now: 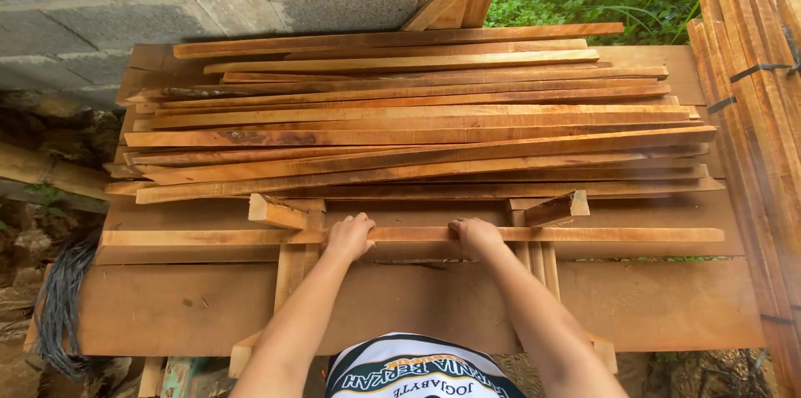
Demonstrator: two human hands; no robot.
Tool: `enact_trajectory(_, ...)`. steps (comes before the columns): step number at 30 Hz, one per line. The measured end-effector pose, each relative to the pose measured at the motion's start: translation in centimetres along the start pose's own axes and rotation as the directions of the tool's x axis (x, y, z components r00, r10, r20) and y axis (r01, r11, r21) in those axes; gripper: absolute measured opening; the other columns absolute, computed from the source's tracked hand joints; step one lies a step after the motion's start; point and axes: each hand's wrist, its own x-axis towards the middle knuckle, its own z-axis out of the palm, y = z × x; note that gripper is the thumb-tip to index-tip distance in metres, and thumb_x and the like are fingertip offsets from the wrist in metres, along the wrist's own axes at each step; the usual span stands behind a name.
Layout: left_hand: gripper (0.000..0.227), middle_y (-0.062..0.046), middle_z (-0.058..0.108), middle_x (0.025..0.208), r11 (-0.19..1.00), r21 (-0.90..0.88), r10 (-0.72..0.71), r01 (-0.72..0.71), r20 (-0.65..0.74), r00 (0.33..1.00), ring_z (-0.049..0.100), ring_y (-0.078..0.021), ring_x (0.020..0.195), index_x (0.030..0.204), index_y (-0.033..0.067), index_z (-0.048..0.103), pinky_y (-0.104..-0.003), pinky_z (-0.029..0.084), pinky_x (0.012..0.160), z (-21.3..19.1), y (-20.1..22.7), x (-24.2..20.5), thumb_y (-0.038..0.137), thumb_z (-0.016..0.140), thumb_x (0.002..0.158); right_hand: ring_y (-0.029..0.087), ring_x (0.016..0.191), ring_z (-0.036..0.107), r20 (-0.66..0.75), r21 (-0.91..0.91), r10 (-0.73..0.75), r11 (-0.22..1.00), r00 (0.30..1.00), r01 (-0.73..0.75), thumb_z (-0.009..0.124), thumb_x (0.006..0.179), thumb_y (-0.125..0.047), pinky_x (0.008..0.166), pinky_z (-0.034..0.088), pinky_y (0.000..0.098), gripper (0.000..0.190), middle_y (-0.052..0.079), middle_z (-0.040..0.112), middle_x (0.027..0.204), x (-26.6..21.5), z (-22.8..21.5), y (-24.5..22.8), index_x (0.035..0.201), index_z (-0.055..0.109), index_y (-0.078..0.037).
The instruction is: Organize and stack long wooden planks on a workbench.
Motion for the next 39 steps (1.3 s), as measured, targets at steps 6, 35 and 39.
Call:
enact_trajectory(6, 0.054, 0.008, 0.063, 0.128, 0.994, -0.019, -0.109, 0.109, 0.011, 0.994, 0.056, -0.0208, 0.125, 0.141, 0.0346, 0.057, -0.044, 0.037, 0.113, 1.1, 1.5, -1.5, 0.049, 0.069, 0.09, 0.022, 0.127, 0.056, -0.224, -0.066, -0.02, 0.998, 0.974, 0.005, 0.06, 0.093, -0.054, 0.114, 0.038, 0.0459, 0.054, -0.001, 0.062, 0.128, -3.9, 0.7, -1.3, 0.139, 0.047, -0.029)
enact_trajectory(35, 0.049, 0.0, 0.063, 0.135, 0.97, -0.223, -0.107, 0.094, -0.048, 0.993, 0.052, -0.0233, 0.134, 0.138, 0.0255, 0.059, -0.044, 0.026, 0.118, 6.4, 6.6, -17.7, 0.052, 0.059, 0.097, 0.019, 0.122, 0.058, -0.284, 0.108, 0.047, 0.994, 0.958, -0.017, 0.043, 0.102, -0.063, 0.113, 0.036, 0.0438, 0.046, -0.002, 0.064, 0.113, -15.3, 11.8, -5.5, 0.132, 0.058, -0.031)
enact_trajectory(39, 0.048, 0.001, 0.064, 0.135, 0.971, -0.218, -0.115, 0.102, -0.048, 0.992, 0.052, -0.0225, 0.134, 0.138, 0.026, 0.06, -0.043, 0.027, 0.119, 6.3, 6.7, -17.6, 0.052, 0.058, 0.097, 0.02, 0.121, 0.058, -0.3, 0.149, 0.036, 0.989, 0.953, 0.01, 0.045, 0.102, -0.06, 0.113, 0.036, 0.0453, 0.044, -0.002, 0.065, 0.115, -15.2, 11.7, -5.1, 0.131, 0.06, -0.03)
